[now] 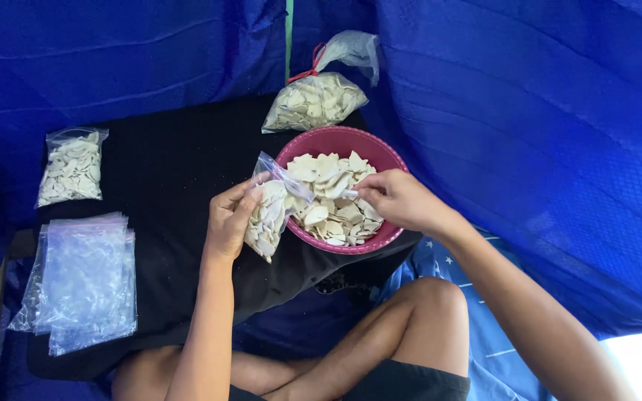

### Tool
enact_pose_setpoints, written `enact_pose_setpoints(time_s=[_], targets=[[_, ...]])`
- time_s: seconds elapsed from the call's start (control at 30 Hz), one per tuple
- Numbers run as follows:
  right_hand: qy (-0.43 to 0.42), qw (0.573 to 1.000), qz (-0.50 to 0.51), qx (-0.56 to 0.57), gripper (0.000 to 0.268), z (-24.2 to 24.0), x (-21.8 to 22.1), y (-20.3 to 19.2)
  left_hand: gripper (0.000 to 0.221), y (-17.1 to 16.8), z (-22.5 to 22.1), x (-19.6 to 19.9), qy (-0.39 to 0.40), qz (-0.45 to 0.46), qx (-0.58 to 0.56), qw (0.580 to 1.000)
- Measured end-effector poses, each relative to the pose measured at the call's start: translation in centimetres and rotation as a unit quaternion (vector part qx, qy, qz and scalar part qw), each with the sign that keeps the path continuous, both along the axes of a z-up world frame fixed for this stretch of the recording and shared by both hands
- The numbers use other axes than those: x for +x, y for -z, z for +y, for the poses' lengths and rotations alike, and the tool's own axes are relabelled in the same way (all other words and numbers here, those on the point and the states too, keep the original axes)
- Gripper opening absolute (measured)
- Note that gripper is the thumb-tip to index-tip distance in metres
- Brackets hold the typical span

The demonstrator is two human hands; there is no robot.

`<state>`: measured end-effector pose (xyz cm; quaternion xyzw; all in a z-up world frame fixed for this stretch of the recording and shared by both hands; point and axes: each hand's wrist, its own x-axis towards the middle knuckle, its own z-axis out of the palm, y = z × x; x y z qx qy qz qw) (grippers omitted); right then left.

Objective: Scooping chips from a bowl into a small plastic bag using a spoon.

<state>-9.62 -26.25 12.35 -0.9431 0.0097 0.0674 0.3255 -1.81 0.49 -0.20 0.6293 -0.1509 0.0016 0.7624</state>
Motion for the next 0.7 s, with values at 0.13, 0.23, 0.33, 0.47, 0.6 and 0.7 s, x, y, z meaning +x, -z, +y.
enact_pose_setpoints(time_s=[0.13, 0.23, 0.33, 0.47, 0.6, 0.7], targets=[[0.029, 0.999, 0.016, -0.009, 0.028, -0.7, 0.4, -0.4, 0.036, 1.1, 0.2, 0.7, 0.009, 0.016, -0.027, 0.999], [0.041, 0.999, 0.020, -0.004, 0.028, -0.9, 0.6, -1.3, 0.037, 1.2, 0.1, 0.8, 0.005, 0.026, -0.034, 0.999], [0.049, 0.998, 0.034, -0.035, 0.028, -0.5, 0.6, -2.9, 0.037, 2.2, 0.1, 1.5, 0.015, 0.038, -0.051, 0.998], [0.045, 0.994, 0.035, -0.095, 0.028, -0.8, 1.2, -3.8, 0.038, 1.8, 0.2, 1.5, 0.018, 0.045, -0.050, 0.998], [0.039, 0.993, 0.051, -0.094, 0.030, 0.4, 1.0, -5.4, 0.038, 1.2, 0.1, 1.3, 0.022, 0.048, -0.058, 0.997], [0.038, 0.993, 0.051, -0.103, 0.030, 0.6, 1.0, -5.7, 0.038, 1.4, 0.2, 1.3, 0.020, 0.048, -0.059, 0.997]])
